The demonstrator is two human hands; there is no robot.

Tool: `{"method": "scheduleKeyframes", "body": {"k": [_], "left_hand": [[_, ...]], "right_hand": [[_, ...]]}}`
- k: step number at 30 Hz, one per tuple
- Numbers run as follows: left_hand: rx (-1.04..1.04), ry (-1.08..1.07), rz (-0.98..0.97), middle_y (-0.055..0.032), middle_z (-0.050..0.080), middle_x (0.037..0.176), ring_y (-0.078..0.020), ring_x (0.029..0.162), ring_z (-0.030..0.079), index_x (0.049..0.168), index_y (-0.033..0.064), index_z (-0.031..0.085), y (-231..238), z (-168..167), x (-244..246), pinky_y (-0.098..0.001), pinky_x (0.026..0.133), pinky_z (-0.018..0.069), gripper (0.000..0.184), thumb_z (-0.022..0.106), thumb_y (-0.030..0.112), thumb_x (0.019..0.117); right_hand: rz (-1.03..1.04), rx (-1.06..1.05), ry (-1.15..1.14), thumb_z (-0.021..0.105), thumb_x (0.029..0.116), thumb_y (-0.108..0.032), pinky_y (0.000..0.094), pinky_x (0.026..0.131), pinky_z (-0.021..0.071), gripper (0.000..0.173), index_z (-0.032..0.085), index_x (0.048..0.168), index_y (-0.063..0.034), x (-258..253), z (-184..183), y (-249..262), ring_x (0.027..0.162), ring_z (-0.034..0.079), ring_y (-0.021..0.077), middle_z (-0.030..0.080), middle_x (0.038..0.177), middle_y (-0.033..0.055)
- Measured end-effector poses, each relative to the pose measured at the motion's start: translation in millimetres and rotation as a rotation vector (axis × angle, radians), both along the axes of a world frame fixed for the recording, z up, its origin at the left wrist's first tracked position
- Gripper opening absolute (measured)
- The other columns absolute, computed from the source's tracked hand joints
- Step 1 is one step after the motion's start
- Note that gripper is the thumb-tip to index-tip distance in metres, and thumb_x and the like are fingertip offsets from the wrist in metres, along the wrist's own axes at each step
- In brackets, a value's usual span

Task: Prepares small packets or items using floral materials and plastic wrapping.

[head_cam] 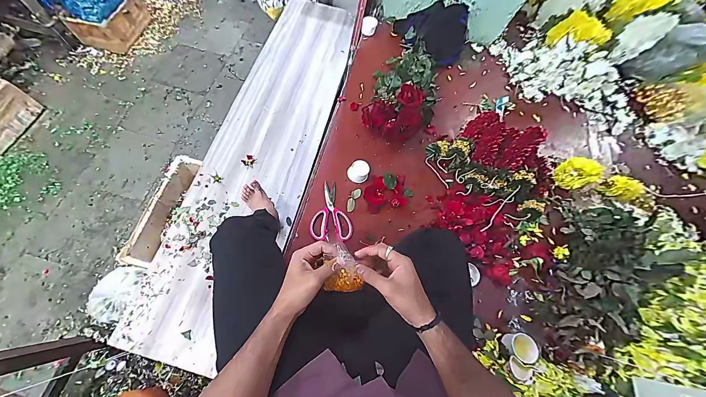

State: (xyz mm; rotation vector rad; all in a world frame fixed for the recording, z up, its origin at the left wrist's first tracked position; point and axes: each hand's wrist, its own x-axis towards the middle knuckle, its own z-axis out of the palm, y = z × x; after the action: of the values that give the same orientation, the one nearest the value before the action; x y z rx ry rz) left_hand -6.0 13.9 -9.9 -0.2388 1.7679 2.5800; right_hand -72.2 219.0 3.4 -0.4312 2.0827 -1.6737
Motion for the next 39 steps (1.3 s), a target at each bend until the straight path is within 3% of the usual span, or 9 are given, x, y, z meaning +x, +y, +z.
{"method": "scheduleKeyframes", "body": {"k": [3, 9, 11, 14, 20, 24, 29, 31, 39], "left_hand": [[-0.004, -0.038, -0.004, -0.0111, 0.072, 0.103, -0.0185, 0.095, 0.071, 0.11, -0.0043, 0.068, 0.2, 0.1, 0.3, -0.0373, 0.089, 0.0602, 0.015, 0.067, 0.005, 0.0977], [-0.109, -0.008, -0.137, -0.0109, 0.073, 0.109, -0.0191, 0.099, 0.071, 0.115, -0.0029, 0.068, 1.4, 2.5, 1.1, -0.0374, 0.089, 0.061, 0.03, 0.077, 0.01, 0.0899], [-0.184, 0.045, -0.134, -0.0083, 0.073, 0.104, -0.0162, 0.096, 0.07, 0.105, -0.0004, 0.073, 2.3, -0.9, 2.7, -0.0346, 0.087, 0.0603, 0.023, 0.079, 0.014, 0.0885], [-0.316, 0.09, -0.104, -0.0064, 0.071, 0.098, -0.0148, 0.094, 0.068, 0.095, 0.0038, 0.076, 1.4, -5.9, 2.0, -0.0336, 0.086, 0.0582, 0.019, 0.079, 0.022, 0.0913], [-0.36, 0.026, -0.105, -0.007, 0.072, 0.101, -0.0132, 0.093, 0.07, 0.102, 0.0006, 0.072, 2.0, -4.4, 1.7, -0.0324, 0.086, 0.0604, 0.012, 0.07, 0.012, 0.0967], [-0.355, -0.022, -0.117, -0.0072, 0.072, 0.102, -0.0135, 0.092, 0.07, 0.105, 0.0003, 0.07, 2.4, -8.9, 1.2, -0.0327, 0.085, 0.0604, 0.013, 0.068, 0.01, 0.0973], [-0.836, -0.05, -0.167, 0.0009, 0.072, 0.099, -0.0124, 0.101, 0.064, 0.1, 0.015, 0.077, -0.3, -17.2, 2.1, -0.0355, 0.094, 0.0533, 0.021, 0.071, 0.034, 0.0946], [-0.954, -0.072, -0.166, 0.0017, 0.071, 0.096, -0.0143, 0.101, 0.064, 0.098, 0.0168, 0.077, 2.7, -15.6, 0.9, -0.0375, 0.093, 0.0533, 0.019, 0.068, 0.033, 0.0954], [-0.711, -0.162, -0.019, -0.0016, 0.073, 0.095, -0.011, 0.091, 0.07, 0.1, 0.0089, 0.075, 9.4, -16.7, -3.7, -0.0325, 0.085, 0.0599, 0.013, 0.069, 0.02, 0.0949]], "right_hand": [[0.017, 0.035, 0.107, 0.08, 0.0864, -0.021, 0.0326, 0.09, 0.0576, 0.019, 0.078, 0.101, -0.0084, 4.2, -2.2, -5.0, 0.099, 0.067, 0.0147, 0.072, 0.102, 0.0041], [-0.008, 0.048, 0.11, 0.076, 0.0859, -0.014, 0.029, 0.083, 0.0558, 0.006, 0.074, 0.087, -0.0082, 6.6, -5.5, -9.1, 0.091, 0.065, 0.012, 0.069, 0.091, 0.0027], [0.015, 0.099, 0.129, 0.075, 0.086, -0.016, 0.0293, 0.083, 0.0549, 0.006, 0.073, 0.085, -0.0096, 7.9, -6.4, -7.5, 0.091, 0.064, 0.0111, 0.068, 0.09, 0.0013], [0.043, 0.211, 0.209, 0.072, 0.0896, -0.023, 0.0355, 0.085, 0.0521, 0.01, 0.074, 0.086, -0.014, 7.7, -9.7, -4.9, 0.091, 0.063, 0.0101, 0.067, 0.09, -0.0025], [0.103, 0.314, 0.26, 0.073, 0.0879, -0.034, 0.0452, 0.098, 0.0476, 0.023, 0.079, 0.104, -0.0194, 12.4, -23.8, -9.9, 0.105, 0.062, 0.0125, 0.071, 0.103, -0.005], [0.003, 0.266, 0.269, 0.07, 0.0887, -0.026, 0.0446, 0.093, 0.0485, 0.013, 0.076, 0.085, -0.0153, 18.7, -43.5, -21.8, 0.098, 0.062, 0.0146, 0.068, 0.093, -0.0024], [0.037, 0.331, 0.33, 0.067, 0.0879, -0.025, 0.0444, 0.089, 0.046, 0.014, 0.075, 0.079, -0.017, 19.0, -53.5, -22.8, 0.093, 0.06, 0.0149, 0.065, 0.086, -0.0035], [0.045, 0.375, 0.369, 0.068, 0.087, -0.029, 0.0448, 0.09, 0.0456, 0.017, 0.074, 0.078, -0.0167, 18.8, -55.1, -22.1, 0.094, 0.06, 0.016, 0.065, 0.087, -0.003], [0.013, 0.349, 0.394, 0.067, 0.0862, -0.024, 0.0456, 0.09, 0.0459, 0.017, 0.073, 0.076, -0.0125, 22.1, -55.4, -31.4, 0.093, 0.063, 0.0194, 0.068, 0.089, 0.0019]]}}
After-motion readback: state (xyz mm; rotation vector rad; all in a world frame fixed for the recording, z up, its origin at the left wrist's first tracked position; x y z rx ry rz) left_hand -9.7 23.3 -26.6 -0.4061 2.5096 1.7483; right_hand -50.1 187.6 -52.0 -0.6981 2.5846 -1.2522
